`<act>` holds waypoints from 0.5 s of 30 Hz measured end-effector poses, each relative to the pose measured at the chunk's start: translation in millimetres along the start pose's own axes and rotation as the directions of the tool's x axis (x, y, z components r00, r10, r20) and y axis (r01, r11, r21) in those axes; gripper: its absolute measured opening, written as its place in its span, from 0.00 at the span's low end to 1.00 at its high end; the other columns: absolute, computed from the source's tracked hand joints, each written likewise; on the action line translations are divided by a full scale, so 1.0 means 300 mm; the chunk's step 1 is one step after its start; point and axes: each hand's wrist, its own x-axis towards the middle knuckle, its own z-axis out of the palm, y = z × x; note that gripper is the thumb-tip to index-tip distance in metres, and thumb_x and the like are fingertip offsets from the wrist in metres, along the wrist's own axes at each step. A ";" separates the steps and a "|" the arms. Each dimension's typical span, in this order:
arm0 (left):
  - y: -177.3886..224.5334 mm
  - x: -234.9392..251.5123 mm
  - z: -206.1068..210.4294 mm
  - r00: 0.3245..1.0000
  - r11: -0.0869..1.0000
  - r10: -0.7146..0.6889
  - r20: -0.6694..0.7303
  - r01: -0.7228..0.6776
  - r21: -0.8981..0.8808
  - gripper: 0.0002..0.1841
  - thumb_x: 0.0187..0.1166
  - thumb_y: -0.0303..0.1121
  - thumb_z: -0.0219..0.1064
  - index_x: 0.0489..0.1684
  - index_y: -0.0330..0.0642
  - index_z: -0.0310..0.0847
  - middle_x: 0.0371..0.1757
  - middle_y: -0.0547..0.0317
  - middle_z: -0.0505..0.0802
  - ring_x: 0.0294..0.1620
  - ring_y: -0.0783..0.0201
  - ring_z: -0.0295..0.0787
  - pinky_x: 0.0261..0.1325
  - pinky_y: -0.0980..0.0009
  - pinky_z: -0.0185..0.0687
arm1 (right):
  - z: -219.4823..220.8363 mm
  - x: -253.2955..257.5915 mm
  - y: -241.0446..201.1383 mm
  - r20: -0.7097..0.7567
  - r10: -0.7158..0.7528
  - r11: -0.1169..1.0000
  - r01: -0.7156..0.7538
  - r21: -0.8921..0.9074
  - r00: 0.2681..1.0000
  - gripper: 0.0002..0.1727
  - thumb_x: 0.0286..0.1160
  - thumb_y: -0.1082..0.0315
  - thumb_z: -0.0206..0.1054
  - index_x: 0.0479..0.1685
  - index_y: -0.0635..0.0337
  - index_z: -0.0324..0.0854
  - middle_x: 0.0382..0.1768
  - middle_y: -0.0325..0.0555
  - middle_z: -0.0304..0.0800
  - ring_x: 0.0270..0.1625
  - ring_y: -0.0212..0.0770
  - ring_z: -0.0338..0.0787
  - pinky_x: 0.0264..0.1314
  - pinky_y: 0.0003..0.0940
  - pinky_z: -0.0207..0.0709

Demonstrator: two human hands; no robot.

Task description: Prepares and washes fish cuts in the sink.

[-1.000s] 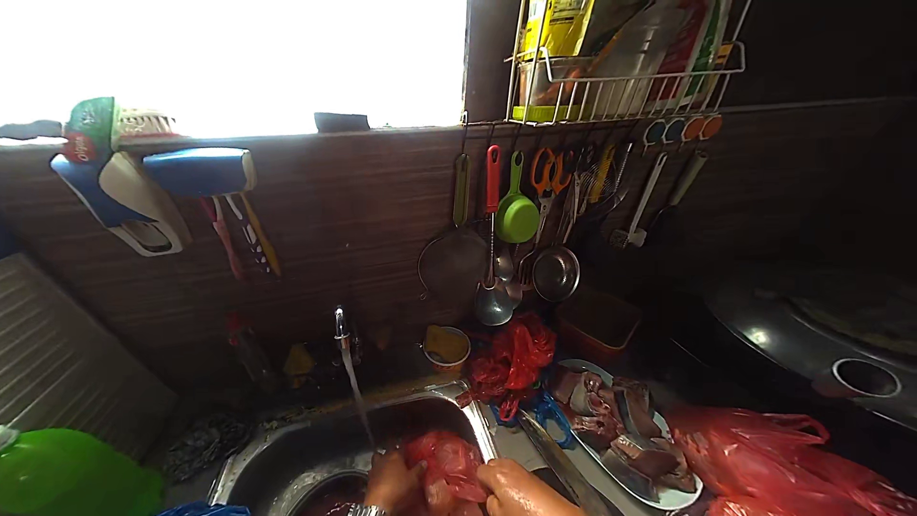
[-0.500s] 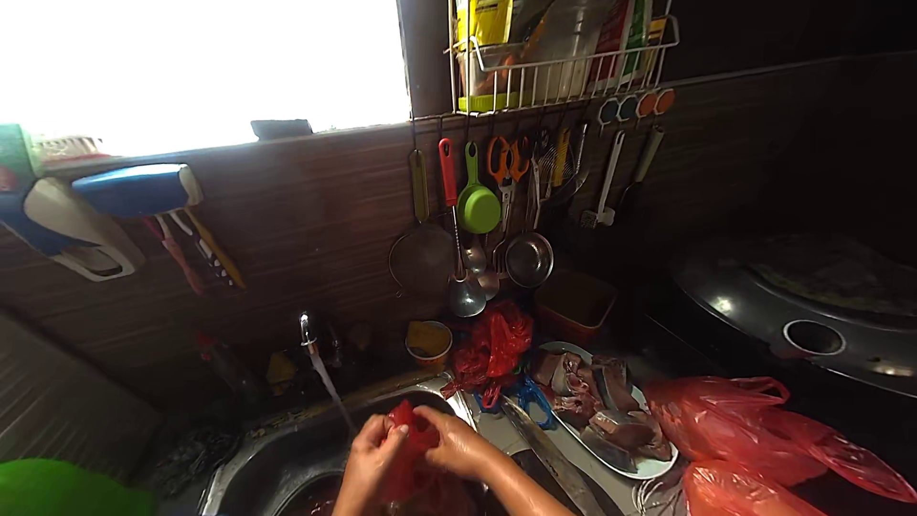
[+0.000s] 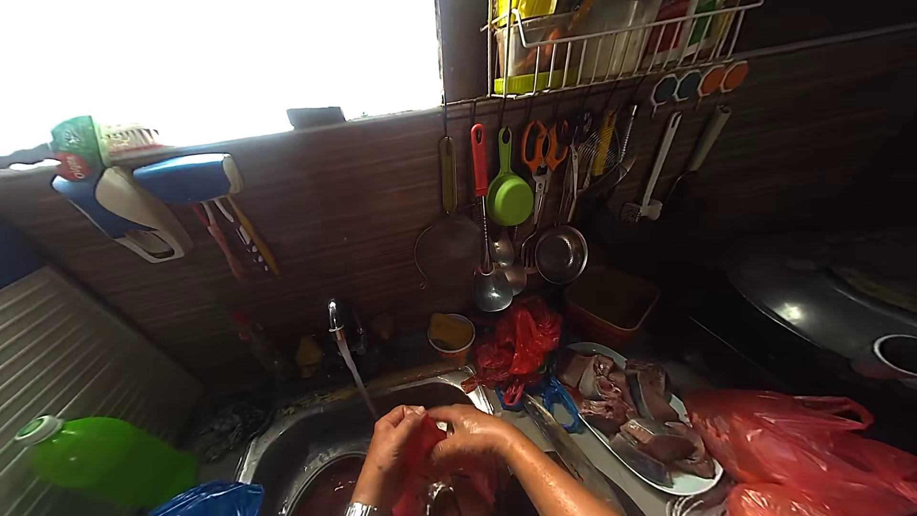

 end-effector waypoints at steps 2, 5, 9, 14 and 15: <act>-0.038 0.004 -0.023 0.994 0.938 0.087 0.073 -0.106 0.330 0.12 0.71 0.41 0.74 0.36 0.40 0.87 0.51 0.54 0.92 0.54 0.63 0.89 0.58 0.63 0.86 | 0.038 0.021 0.030 -0.006 0.070 0.978 -0.070 -0.198 0.998 0.15 0.77 0.61 0.67 0.50 0.64 0.90 0.53 0.61 0.92 0.62 0.59 0.89 0.68 0.66 0.76; -0.094 -0.024 -0.100 0.989 0.737 0.015 0.148 -0.111 0.666 0.36 0.67 0.54 0.78 0.71 0.39 0.82 0.75 0.42 0.82 0.77 0.51 0.78 0.79 0.55 0.75 | 0.055 -0.003 0.048 -0.069 0.115 0.979 -0.125 -0.161 0.991 0.15 0.78 0.61 0.62 0.36 0.65 0.87 0.43 0.59 0.90 0.53 0.56 0.89 0.59 0.62 0.77; -0.169 -0.107 -0.132 0.931 0.751 -0.338 0.142 0.176 0.636 0.35 0.81 0.51 0.69 0.80 0.36 0.72 0.68 0.41 0.89 0.69 0.51 0.87 0.76 0.50 0.79 | 0.068 -0.052 0.064 -0.042 0.097 0.995 -0.099 -0.028 0.994 0.19 0.75 0.55 0.67 0.29 0.63 0.84 0.33 0.53 0.86 0.42 0.50 0.86 0.49 0.56 0.75; -0.279 -0.086 -0.064 0.960 0.848 -0.227 -0.162 0.277 0.452 0.17 0.88 0.39 0.61 0.46 0.30 0.87 0.40 0.43 0.93 0.44 0.52 0.92 0.56 0.48 0.87 | 0.047 -0.055 0.020 0.000 0.262 0.921 -0.249 -0.301 0.965 0.33 0.68 0.44 0.76 0.67 0.57 0.81 0.69 0.64 0.76 0.69 0.62 0.82 0.68 0.66 0.78; -0.266 -0.076 -0.043 0.954 0.891 -0.208 -0.215 0.276 0.362 0.17 0.89 0.38 0.60 0.46 0.29 0.87 0.39 0.42 0.93 0.42 0.52 0.92 0.54 0.49 0.88 | 0.048 -0.053 0.021 0.007 0.270 0.922 -0.256 -0.291 0.963 0.39 0.65 0.45 0.79 0.73 0.58 0.76 0.74 0.65 0.72 0.73 0.63 0.79 0.71 0.65 0.76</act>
